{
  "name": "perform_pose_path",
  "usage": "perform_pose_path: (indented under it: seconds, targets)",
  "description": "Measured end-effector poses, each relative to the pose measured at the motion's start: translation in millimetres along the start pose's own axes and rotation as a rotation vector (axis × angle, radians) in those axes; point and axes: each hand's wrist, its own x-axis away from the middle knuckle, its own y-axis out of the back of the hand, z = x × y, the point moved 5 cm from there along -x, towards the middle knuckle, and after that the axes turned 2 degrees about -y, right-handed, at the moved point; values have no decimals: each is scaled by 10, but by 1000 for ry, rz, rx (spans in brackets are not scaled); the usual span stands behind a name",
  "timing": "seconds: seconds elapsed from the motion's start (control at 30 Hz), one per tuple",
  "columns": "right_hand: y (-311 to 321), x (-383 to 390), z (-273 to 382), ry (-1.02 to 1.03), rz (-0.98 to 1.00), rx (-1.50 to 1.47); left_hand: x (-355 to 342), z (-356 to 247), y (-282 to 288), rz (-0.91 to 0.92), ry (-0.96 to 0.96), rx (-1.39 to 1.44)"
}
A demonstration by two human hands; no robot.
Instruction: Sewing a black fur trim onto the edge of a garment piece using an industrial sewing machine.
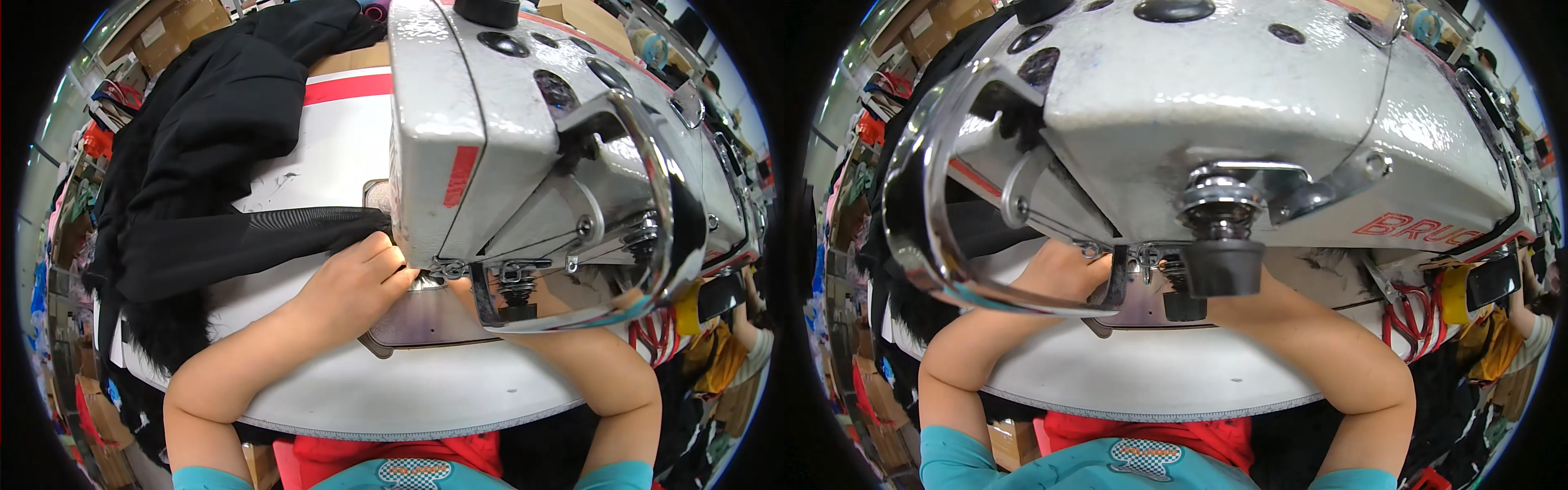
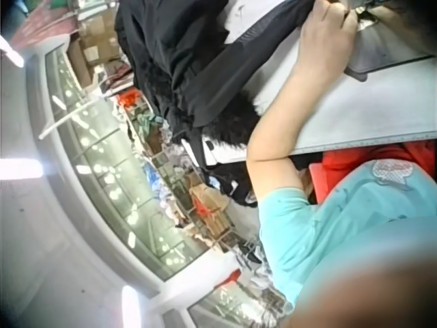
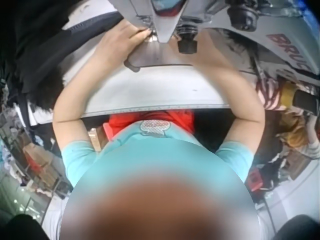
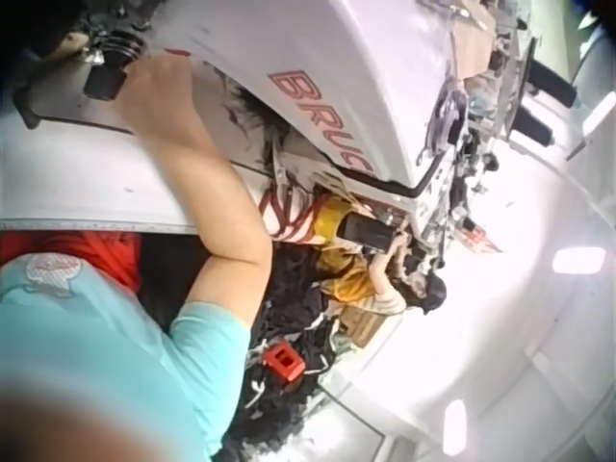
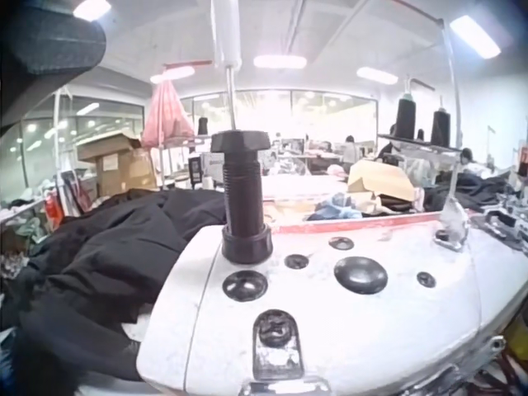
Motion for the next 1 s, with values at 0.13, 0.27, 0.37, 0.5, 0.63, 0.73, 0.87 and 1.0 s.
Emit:
perform_pose_path:
  seconds: [0.13,0.27,0.37,0.5,0.63,0.73,0.87,1.0]
  targets:
    - [-36,-48,105,266,-6,705,-4,21,-25,41,35,4]
    - [60,-47,211,106,-20,560,-14,14,-26,47,27,-27]
    - [71,-88,302,76,-36,546,-14,7,-16,67,19,-30]
    - [91,-100,331,74,-38,589,-12,42,-28,70,9,-50]
    - [124,-99,244,53,-18,672,-7,55,-80,29,44,-19]
    - [155,-116,133,-13,37,739,-28,67,-40,-71,32,13]
    - [138,-76,40,-125,177,787,2,102,35,56,81,83]
    - [33,-29,244,29,107,643,30,-21,50,107,57,112]
